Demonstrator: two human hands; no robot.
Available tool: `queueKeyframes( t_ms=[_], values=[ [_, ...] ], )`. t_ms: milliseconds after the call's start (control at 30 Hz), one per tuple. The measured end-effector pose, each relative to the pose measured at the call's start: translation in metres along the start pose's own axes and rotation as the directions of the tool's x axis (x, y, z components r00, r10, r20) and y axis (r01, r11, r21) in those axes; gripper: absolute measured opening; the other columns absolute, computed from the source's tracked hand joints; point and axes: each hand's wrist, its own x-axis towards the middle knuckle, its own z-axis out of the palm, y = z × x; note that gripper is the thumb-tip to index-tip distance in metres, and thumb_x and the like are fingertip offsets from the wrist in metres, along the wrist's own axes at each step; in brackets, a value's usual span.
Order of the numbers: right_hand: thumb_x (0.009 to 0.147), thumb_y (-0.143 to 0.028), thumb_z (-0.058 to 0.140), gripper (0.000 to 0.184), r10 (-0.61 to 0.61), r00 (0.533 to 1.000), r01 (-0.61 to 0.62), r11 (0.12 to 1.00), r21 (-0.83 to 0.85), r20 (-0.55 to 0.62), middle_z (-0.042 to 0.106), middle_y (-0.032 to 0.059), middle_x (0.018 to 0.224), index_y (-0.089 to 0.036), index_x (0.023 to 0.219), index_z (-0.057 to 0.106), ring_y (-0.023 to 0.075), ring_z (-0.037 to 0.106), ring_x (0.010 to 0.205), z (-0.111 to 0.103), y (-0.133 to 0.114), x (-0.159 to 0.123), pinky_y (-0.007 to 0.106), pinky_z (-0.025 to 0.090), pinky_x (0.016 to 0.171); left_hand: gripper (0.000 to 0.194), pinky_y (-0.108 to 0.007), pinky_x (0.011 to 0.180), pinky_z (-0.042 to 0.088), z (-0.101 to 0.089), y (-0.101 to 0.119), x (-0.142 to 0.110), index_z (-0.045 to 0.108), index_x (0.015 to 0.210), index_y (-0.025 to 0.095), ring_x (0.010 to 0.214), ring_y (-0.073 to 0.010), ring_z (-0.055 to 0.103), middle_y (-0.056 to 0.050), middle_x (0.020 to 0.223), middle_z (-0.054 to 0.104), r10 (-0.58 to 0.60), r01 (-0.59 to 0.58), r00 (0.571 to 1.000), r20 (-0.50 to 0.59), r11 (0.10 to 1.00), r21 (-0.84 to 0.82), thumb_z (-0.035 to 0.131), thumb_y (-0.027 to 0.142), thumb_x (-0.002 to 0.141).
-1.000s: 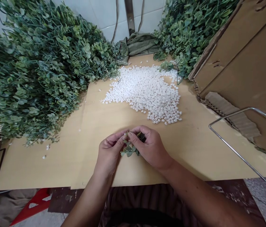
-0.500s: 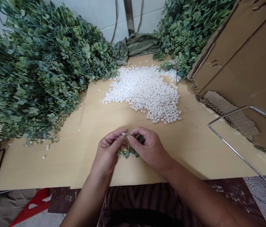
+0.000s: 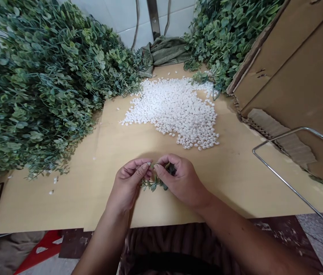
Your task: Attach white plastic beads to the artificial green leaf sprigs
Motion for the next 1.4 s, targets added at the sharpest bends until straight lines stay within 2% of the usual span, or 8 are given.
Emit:
queueKeyframes(
  t_ms=[133, 233, 433, 567, 1000, 1400],
  values=[
    [0.076, -0.028, 0.058, 0.012, 0.024, 1.0, -0.024, 1.0, 0.005, -0.013, 0.06, 0.0, 0.059, -0.017, 0.072, 0.06, 0.0108, 0.054, 0.051, 0.0001, 0.0006, -0.0001, 0.019, 0.047, 0.047, 0.021, -0.018, 0.052, 0.046, -0.0001, 0.0009, 0.002, 0.07, 0.072, 0.015, 0.054, -0.007, 0.056, 0.0, 0.062, 0.067, -0.011, 0.007, 0.999, -0.043, 0.995, -0.1, 0.08, 0.026, 0.056],
    [0.076, -0.029, 0.059, 0.013, 0.024, 1.0, -0.024, 1.0, 0.006, -0.007, 0.061, 0.0006, 0.061, -0.017, 0.071, 0.06, 0.0117, 0.056, 0.054, 0.0012, 0.0009, -0.0004, 0.02, 0.049, 0.05, 0.02, -0.017, 0.052, 0.045, 0.0012, -0.0002, 0.0023, 0.07, 0.07, 0.015, 0.053, -0.0068, 0.056, 0.001, 0.059, 0.066, -0.032, 0.027, 0.999, -0.028, 0.99, -0.14, 0.08, 0.024, 0.055],
    [0.079, -0.028, 0.058, 0.013, -0.01, 1.0, 0.01, 1.0, 0.011, -0.014, 0.063, 0.0008, 0.061, -0.017, 0.071, 0.059, 0.012, 0.058, 0.055, 0.0014, 0.0001, -0.0008, 0.02, 0.049, 0.05, 0.024, -0.019, 0.056, 0.046, 0.0016, -0.0037, 0.0002, 0.075, 0.079, 0.018, 0.054, -0.0068, 0.056, 0.001, 0.059, 0.067, -0.047, 0.053, 0.998, 0.048, 0.992, -0.115, 0.08, 0.023, 0.056],
    [0.079, -0.027, 0.058, 0.012, -0.012, 1.0, 0.012, 1.0, 0.0, -0.007, 0.063, 0.0012, 0.061, -0.017, 0.072, 0.06, 0.0124, 0.058, 0.055, 0.0004, -0.0013, -0.0011, 0.021, 0.05, 0.051, 0.02, -0.019, 0.056, 0.046, -0.0001, -0.0045, 0.0003, 0.075, 0.076, 0.017, 0.055, -0.0074, 0.057, 0.0, 0.057, 0.067, -0.048, 0.055, 0.996, 0.071, 0.995, -0.087, 0.079, 0.025, 0.058],
    [0.079, -0.025, 0.057, 0.011, -0.035, 0.999, 0.035, 0.999, -0.016, -0.011, 0.062, 0.0002, 0.061, -0.018, 0.071, 0.058, 0.0118, 0.058, 0.054, 0.0018, -0.0003, -0.0024, 0.02, 0.049, 0.051, 0.022, -0.02, 0.053, 0.045, 0.0019, -0.0026, 0.0018, 0.067, 0.07, 0.015, 0.051, -0.0073, 0.054, 0.002, 0.055, 0.064, -0.041, 0.044, 0.998, 0.042, 0.994, -0.095, 0.079, 0.028, 0.058],
    [0.079, -0.023, 0.056, 0.01, -0.033, 0.999, 0.032, 0.999, -0.044, -0.015, 0.062, 0.0001, 0.06, -0.017, 0.071, 0.058, 0.0117, 0.058, 0.053, 0.0, 0.0, -0.0032, 0.02, 0.048, 0.05, 0.02, -0.019, 0.054, 0.045, 0.0017, -0.0065, 0.0025, 0.07, 0.071, 0.016, 0.051, -0.0067, 0.056, 0.002, 0.055, 0.065, 0.001, 0.003, 0.999, 0.044, 0.995, -0.103, 0.081, 0.025, 0.056]
  ],
)
